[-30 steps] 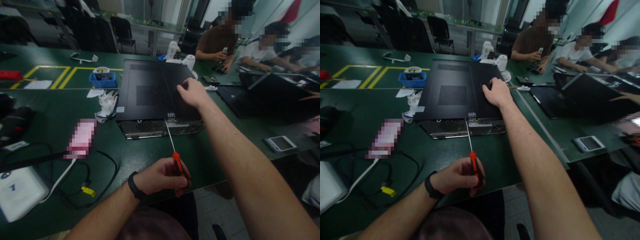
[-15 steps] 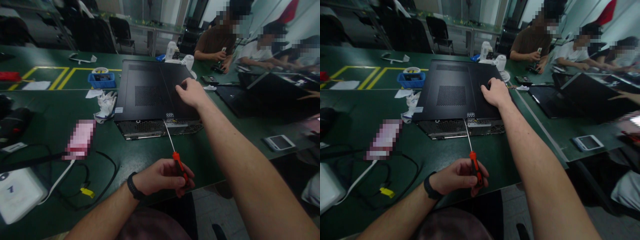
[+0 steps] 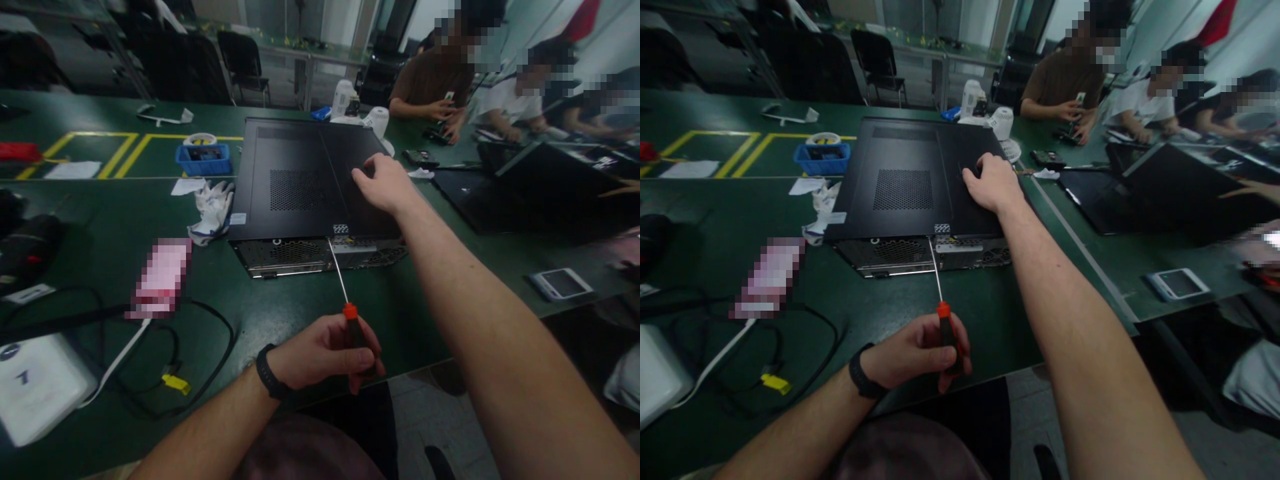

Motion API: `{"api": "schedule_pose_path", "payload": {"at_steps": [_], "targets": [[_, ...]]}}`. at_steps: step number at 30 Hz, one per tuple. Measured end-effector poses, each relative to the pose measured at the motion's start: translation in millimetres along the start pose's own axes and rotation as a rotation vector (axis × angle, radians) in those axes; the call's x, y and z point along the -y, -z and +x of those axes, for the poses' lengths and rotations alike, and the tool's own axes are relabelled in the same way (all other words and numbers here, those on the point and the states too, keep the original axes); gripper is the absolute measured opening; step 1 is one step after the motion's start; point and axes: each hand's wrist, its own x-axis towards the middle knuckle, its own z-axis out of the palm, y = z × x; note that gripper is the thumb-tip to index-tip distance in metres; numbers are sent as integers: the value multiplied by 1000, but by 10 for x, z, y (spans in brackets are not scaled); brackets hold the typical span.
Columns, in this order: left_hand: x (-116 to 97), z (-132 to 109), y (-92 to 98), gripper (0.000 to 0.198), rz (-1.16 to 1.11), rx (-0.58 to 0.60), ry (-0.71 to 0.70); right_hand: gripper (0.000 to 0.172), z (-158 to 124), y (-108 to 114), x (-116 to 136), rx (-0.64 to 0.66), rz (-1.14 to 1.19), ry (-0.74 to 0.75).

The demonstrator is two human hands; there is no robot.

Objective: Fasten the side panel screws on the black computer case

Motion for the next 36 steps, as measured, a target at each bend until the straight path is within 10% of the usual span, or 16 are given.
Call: {"api": "schedule_pose_path", "payload": {"at_steps": [36], "targets": [[-16, -26, -16, 48, -37, 27, 35, 52, -16, 31, 33, 26, -3, -12]]}}
